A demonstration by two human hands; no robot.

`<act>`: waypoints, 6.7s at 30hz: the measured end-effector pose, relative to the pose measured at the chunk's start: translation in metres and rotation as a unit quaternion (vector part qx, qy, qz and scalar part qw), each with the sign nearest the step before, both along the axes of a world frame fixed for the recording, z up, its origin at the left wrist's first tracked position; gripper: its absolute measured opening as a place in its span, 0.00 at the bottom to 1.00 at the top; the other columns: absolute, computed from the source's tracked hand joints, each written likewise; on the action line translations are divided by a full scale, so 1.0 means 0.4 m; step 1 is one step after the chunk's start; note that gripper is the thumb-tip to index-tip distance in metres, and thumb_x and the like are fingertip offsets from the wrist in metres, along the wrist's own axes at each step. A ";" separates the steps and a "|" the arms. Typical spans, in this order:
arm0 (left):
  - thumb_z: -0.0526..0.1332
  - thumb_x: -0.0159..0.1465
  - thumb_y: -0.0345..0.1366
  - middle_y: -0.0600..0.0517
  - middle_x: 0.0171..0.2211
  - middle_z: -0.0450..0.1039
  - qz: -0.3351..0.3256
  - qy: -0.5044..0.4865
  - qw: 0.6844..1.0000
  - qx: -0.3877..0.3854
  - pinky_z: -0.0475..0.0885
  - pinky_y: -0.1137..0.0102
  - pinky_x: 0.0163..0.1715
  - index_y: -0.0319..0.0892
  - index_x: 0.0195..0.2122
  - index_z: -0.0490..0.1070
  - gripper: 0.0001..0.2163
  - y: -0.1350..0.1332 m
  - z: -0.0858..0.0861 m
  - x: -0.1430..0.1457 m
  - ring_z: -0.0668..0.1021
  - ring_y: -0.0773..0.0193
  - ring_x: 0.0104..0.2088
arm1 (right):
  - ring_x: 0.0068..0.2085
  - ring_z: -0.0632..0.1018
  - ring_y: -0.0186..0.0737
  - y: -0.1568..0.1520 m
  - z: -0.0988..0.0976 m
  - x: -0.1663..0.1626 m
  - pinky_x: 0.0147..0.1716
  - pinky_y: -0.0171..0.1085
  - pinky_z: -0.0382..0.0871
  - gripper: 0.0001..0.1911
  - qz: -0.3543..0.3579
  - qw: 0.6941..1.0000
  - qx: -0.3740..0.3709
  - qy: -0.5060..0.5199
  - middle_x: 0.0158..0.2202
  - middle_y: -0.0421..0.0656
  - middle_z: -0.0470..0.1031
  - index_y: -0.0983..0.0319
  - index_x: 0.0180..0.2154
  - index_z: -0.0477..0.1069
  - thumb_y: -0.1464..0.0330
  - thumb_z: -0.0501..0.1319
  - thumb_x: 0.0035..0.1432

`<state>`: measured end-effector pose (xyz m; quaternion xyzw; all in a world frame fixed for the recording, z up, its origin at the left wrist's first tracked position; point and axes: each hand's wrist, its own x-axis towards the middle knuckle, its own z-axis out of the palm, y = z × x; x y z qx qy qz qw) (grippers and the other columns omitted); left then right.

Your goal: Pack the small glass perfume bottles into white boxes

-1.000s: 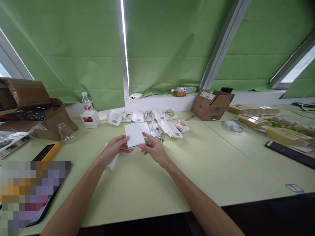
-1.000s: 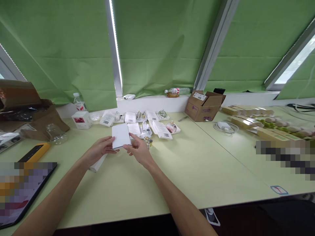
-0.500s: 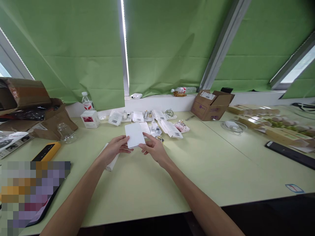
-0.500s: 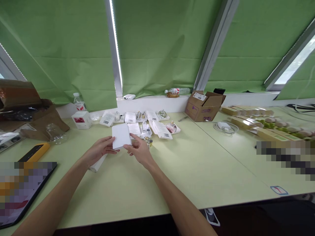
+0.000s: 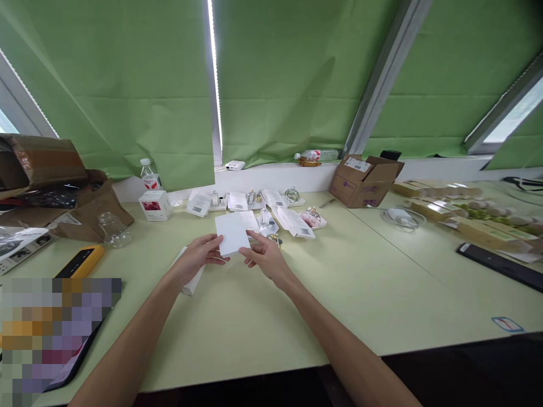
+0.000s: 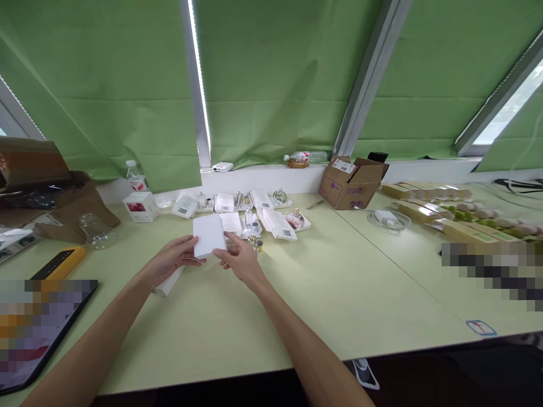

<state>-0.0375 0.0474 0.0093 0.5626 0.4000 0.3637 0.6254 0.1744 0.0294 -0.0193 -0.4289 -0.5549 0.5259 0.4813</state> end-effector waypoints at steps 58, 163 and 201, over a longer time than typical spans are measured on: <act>0.61 0.60 0.51 0.43 0.38 0.76 0.019 0.019 1.000 0.010 0.73 0.59 0.43 0.39 0.43 0.72 0.20 -0.009 0.010 0.005 0.79 0.56 0.38 | 0.26 0.74 0.32 -0.005 0.003 0.001 0.27 0.34 0.73 0.31 0.010 0.999 0.002 -0.036 0.35 0.46 0.79 0.61 0.58 0.66 0.56 0.64 0.55; 0.57 0.63 0.49 0.46 0.47 0.73 0.092 0.161 0.953 0.240 0.71 0.62 0.41 0.45 0.54 0.64 0.21 -0.016 -0.034 0.056 0.76 0.55 0.43 | 0.27 0.76 0.35 -0.001 -0.012 -0.006 0.22 0.33 0.71 0.18 -0.034 0.992 0.057 -0.104 0.34 0.44 0.75 0.62 0.43 0.69 0.57 0.60 0.56; 0.64 0.58 0.47 0.46 0.53 0.70 0.005 0.061 0.989 0.132 0.70 0.64 0.42 0.48 0.61 0.60 0.30 -0.041 0.007 0.068 0.74 0.53 0.47 | 0.28 0.76 0.35 -0.013 0.010 -0.014 0.25 0.33 0.72 0.23 0.034 0.999 0.008 -0.025 0.32 0.45 0.75 0.63 0.38 0.74 0.49 0.60 0.56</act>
